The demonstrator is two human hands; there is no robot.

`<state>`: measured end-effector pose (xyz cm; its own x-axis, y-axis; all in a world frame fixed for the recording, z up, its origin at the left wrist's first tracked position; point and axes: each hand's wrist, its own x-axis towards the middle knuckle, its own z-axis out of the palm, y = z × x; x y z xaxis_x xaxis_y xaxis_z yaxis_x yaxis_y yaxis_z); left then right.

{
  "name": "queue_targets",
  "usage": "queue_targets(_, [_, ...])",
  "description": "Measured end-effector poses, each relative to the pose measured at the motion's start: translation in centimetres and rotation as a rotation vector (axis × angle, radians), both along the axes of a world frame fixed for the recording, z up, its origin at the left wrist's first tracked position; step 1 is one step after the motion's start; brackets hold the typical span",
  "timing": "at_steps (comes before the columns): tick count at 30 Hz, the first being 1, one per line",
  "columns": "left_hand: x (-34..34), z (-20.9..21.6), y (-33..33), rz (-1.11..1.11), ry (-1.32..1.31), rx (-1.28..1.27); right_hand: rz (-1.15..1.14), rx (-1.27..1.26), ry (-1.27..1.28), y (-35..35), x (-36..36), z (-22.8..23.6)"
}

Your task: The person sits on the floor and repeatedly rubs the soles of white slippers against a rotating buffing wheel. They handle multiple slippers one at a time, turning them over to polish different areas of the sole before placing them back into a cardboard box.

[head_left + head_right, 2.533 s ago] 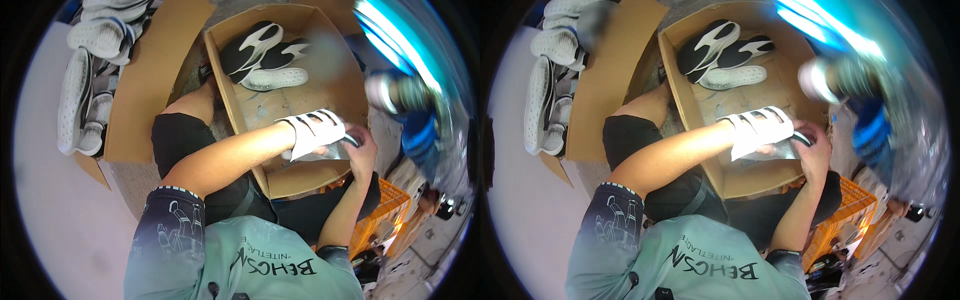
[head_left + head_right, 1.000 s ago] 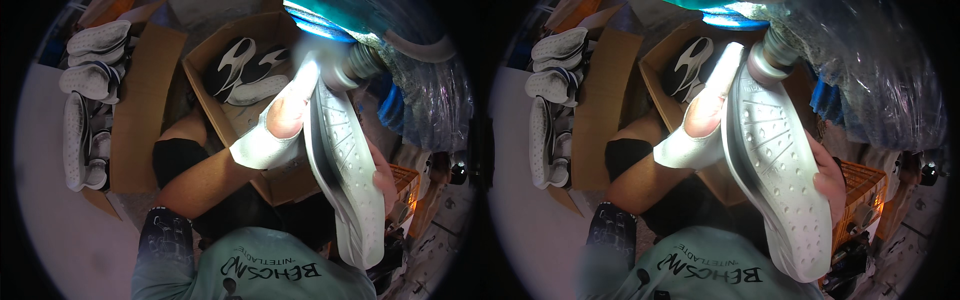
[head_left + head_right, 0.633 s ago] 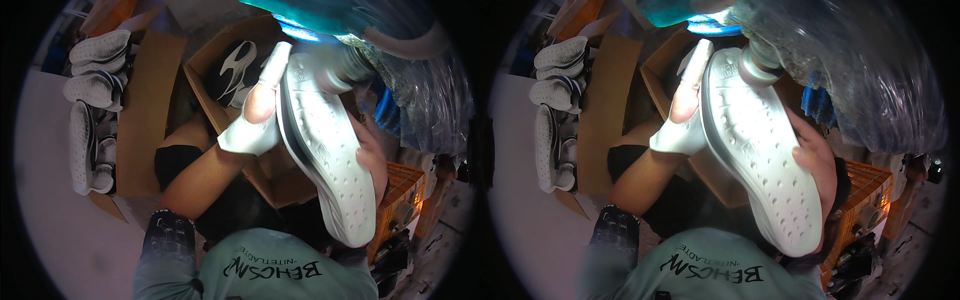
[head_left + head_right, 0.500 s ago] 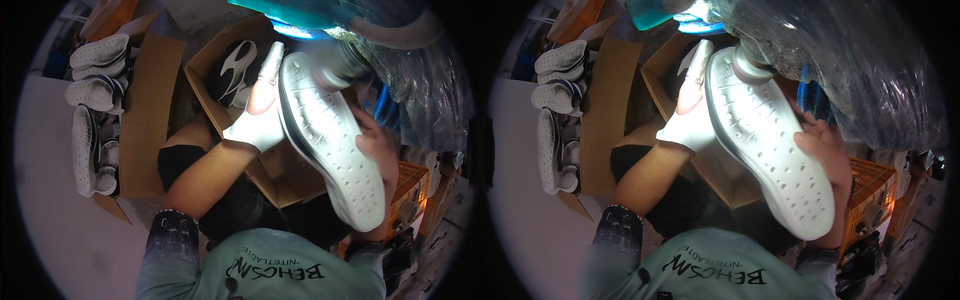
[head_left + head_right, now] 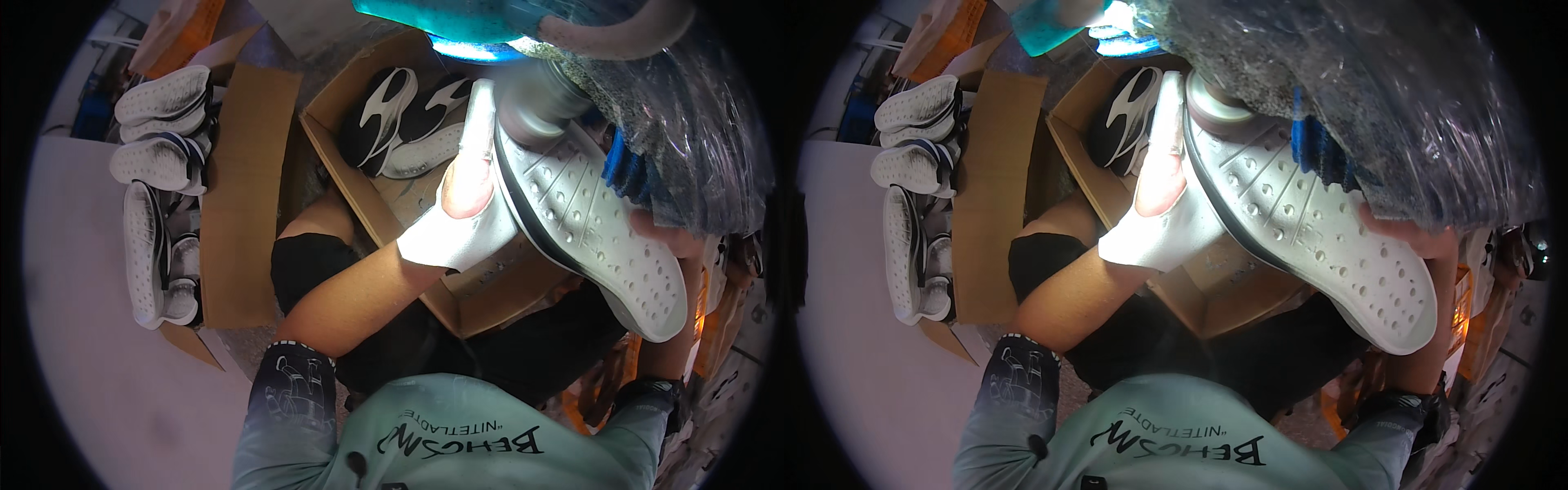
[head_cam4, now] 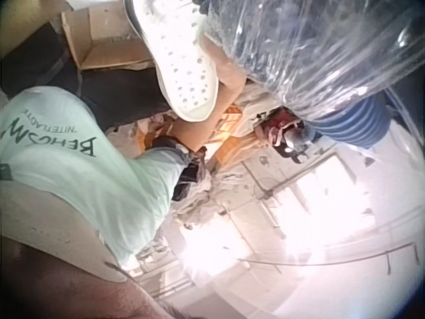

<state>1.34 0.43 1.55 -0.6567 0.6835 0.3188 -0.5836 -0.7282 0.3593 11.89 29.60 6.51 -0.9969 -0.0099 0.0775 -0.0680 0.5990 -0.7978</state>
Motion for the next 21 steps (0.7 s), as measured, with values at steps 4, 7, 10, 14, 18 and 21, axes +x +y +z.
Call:
queue_targets(4, [-0.4, -0.1, 0.0, -0.195, -0.275, 0.18, -0.148, -0.424, -0.114, -3.0, 1.4, -0.1])
queue_targets(7, [-0.9, -0.3, -0.1, -0.173, -0.116, 0.203, -0.231, -0.774, -0.205, -6.0, 2.0, -1.2])
queue_targets(10, [-0.9, -0.3, -0.1, -0.152, -0.175, 0.157, -0.303, -0.873, -0.14, -9.0, 1.9, -2.1])
queue_targets(14, [-0.6, -0.4, 0.5, 0.052, -0.265, -0.027, -0.395, -1.008, -0.035, -13.1, 0.9, -2.7])
queue_targets(18, [-1.3, -1.0, 1.1, 0.181, -0.222, -0.198, -0.337, -1.078, -0.005, -15.8, -1.4, -3.1])
queue_targets(21, [-1.9, -2.1, 1.1, 0.435, 0.074, -0.204, -0.326, -1.101, 0.014, -17.1, -3.0, -3.6])
